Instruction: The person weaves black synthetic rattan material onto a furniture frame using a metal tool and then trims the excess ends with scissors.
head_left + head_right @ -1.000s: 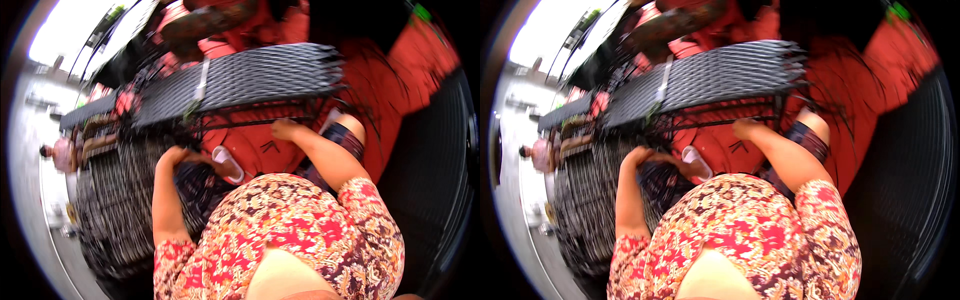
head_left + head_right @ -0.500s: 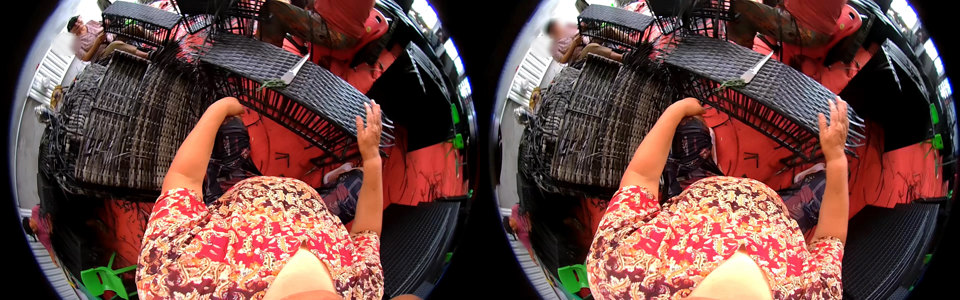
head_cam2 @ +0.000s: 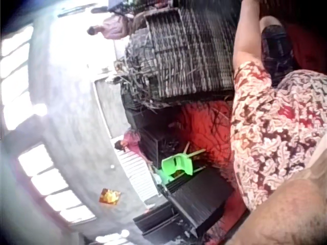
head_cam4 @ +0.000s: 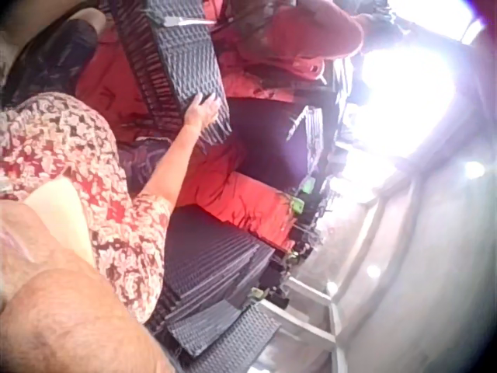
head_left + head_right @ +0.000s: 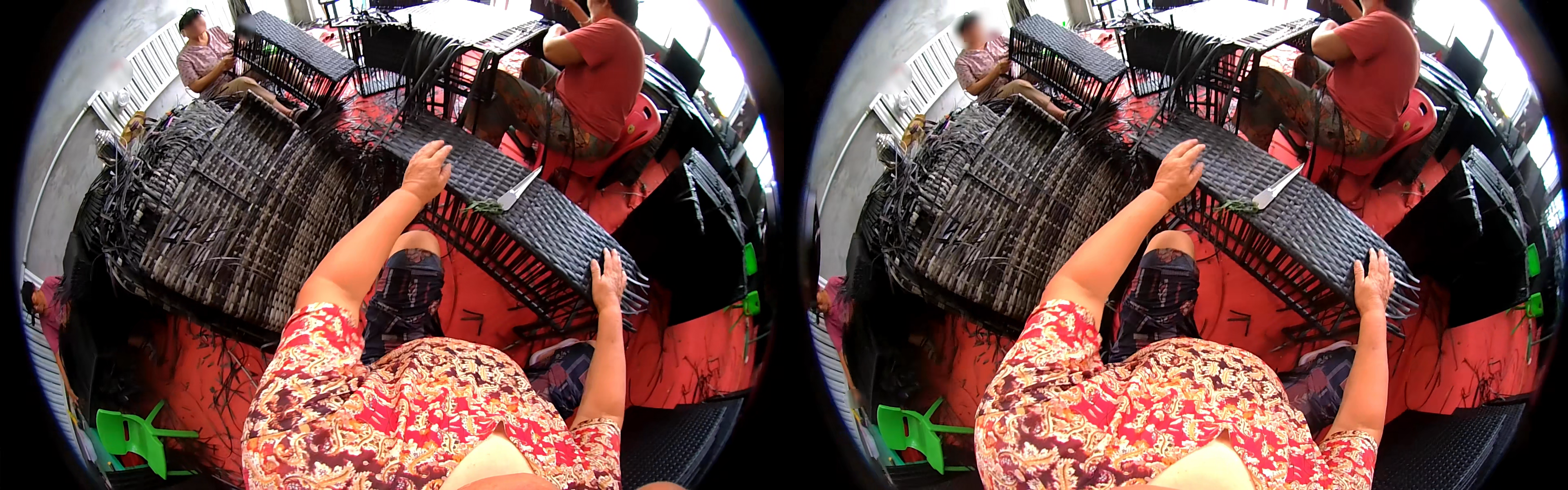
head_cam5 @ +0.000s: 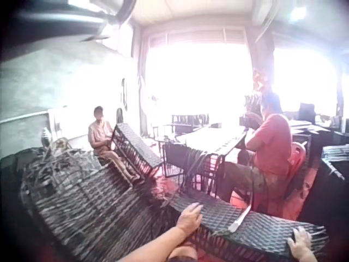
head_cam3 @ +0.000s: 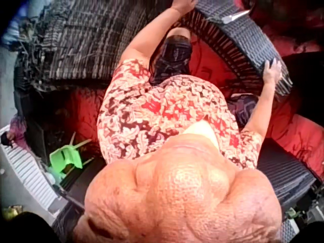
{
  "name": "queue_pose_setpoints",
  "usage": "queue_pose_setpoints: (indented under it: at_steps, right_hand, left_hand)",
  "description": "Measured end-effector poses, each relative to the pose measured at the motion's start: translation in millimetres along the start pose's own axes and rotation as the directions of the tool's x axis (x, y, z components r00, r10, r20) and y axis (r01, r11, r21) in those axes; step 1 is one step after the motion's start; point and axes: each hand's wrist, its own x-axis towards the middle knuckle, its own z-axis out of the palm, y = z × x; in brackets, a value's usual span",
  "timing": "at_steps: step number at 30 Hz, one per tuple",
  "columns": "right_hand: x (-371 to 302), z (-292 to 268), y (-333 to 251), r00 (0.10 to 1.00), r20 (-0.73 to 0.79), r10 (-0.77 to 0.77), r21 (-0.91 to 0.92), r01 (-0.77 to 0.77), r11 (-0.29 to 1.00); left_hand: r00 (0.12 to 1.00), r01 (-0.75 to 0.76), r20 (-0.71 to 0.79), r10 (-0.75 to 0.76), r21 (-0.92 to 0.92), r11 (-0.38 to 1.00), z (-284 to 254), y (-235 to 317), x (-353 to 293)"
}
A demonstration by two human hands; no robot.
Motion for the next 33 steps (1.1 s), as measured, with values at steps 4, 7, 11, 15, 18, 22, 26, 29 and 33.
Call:
queue_pose_setpoints:
  at_steps: [4, 7, 11, 15, 18, 22, 26, 29, 33]
  right_hand:
    - [-2, -2, 0, 1.0, -0.023, -0.006, -0.004, 0.006, 1.0]
    - [-5, -4, -3, 0.997, -0.063, -0.041, 0.036, 0.044, 0.998]
    - [-9, -8, -6, 0.998, -0.06, -0.029, 0.064, 0.033, 0.997]
    - [-14, -14, -7, 1.0, -0.031, 0.002, 0.037, -0.001, 0.999]
    - [-9, -15, -11, 1.0, -0.021, -0.016, 0.037, 0.017, 0.999]
    - [-2, -12, -1, 0.998, 0.057, 0.025, -0.015, -0.024, 1.0]
    - [23, -26, -20, 0.995, -0.07, -0.067, -0.057, 0.063, 0.996]
    - [34, 6, -21, 0.98, -0.144, -0.136, -0.117, 0.12, 0.986]
    - [33, -2, -32, 0.999, -0.032, -0.003, -0.009, 0.002, 1.0]
  left_hand:
    - [0.891, 0.306, 0.282, -0.356, 0.206, 0.929, 39, -14, 32]
    - [0.854, 0.352, 0.272, -0.444, 0.327, 0.877, 46, -17, 30]
    - [0.81, 0.355, 0.303, -0.502, 0.428, 0.831, 35, 0, 31]
    - [0.753, 0.38, 0.376, -0.54, 0.421, 0.823, 32, 7, 32]
    - [0.748, 0.389, 0.372, -0.55, 0.426, 0.817, 31, 3, 31]
    - [0.773, 0.375, 0.351, -0.529, 0.419, 0.827, 33, 2, 37]
    - [0.877, 0.305, 0.216, -0.429, 0.439, 0.845, 44, -7, 28]
    - [0.911, 0.245, 0.189, -0.366, 0.466, 0.85, 66, -6, -15]
    - [0.902, 0.302, 0.181, -0.392, 0.384, 0.872, 35, -1, 45]
